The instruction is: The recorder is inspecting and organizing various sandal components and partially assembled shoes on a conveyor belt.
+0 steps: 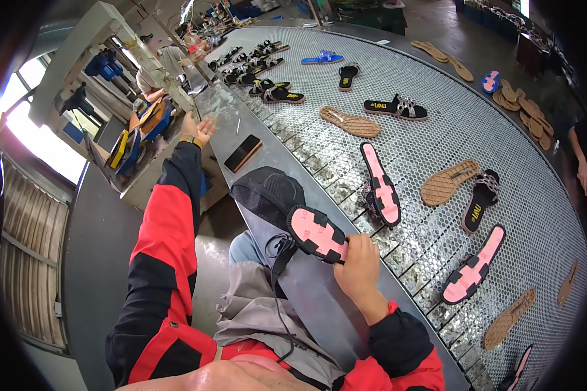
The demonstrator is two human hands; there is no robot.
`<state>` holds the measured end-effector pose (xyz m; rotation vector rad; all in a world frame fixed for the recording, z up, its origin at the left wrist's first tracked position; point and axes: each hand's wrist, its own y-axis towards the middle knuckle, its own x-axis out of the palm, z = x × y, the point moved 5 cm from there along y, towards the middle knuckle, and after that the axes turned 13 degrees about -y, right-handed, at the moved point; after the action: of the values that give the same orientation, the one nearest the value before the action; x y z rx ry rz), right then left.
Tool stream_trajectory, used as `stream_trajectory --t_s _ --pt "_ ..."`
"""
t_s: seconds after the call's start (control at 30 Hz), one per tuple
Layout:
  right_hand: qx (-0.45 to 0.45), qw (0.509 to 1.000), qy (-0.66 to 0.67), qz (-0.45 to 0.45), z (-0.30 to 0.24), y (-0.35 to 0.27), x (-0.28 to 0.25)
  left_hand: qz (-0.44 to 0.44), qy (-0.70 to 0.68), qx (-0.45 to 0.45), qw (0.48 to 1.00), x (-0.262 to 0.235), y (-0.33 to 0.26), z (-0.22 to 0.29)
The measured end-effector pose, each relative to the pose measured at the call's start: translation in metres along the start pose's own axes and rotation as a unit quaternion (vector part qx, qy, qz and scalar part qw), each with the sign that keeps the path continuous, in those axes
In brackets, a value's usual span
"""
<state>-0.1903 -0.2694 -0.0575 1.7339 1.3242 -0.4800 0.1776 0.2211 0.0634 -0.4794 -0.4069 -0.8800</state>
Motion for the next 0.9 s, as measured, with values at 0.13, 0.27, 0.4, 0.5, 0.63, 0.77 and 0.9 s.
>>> stream_trajectory --t_s 0.13,0.27,0.4,0.5,0.63,0.77,0.9 --pt "0.026 0.999 0.02 -0.008 0.002 -0.003 -0.002 0.001 0.021 -0.053 0.998 -0.025 0.001 -0.03" --pt "0.034 0.999 0.014 -0.01 0.006 -0.004 -0.004 -0.026 0.093 -0.057 0.994 -0.003 -0.004 -0.071" --pt "0.018 1.0 0.011 0.007 0.007 -0.004 -0.008 -0.128 0.264 -0.048 0.955 0.054 -0.006 -0.114" --pt "0.022 1.0 0.003 0.012 0.011 -0.007 -0.014 -0.232 0.391 -0.006 0.891 0.106 -0.012 -0.154" --pt "-0.003 1.0 -0.013 -0.016 0.01 -0.004 -0.013 -0.274 0.502 0.082 0.816 0.156 0.023 -0.191" --pt "-0.004 0.996 -0.058 -0.062 0.012 -0.002 -0.01 -0.256 0.685 0.306 0.609 0.206 0.044 -0.23" --pt "-0.002 0.987 -0.133 -0.092 0.017 -0.003 -0.009 -0.274 0.781 0.339 0.448 0.254 0.04 -0.271"
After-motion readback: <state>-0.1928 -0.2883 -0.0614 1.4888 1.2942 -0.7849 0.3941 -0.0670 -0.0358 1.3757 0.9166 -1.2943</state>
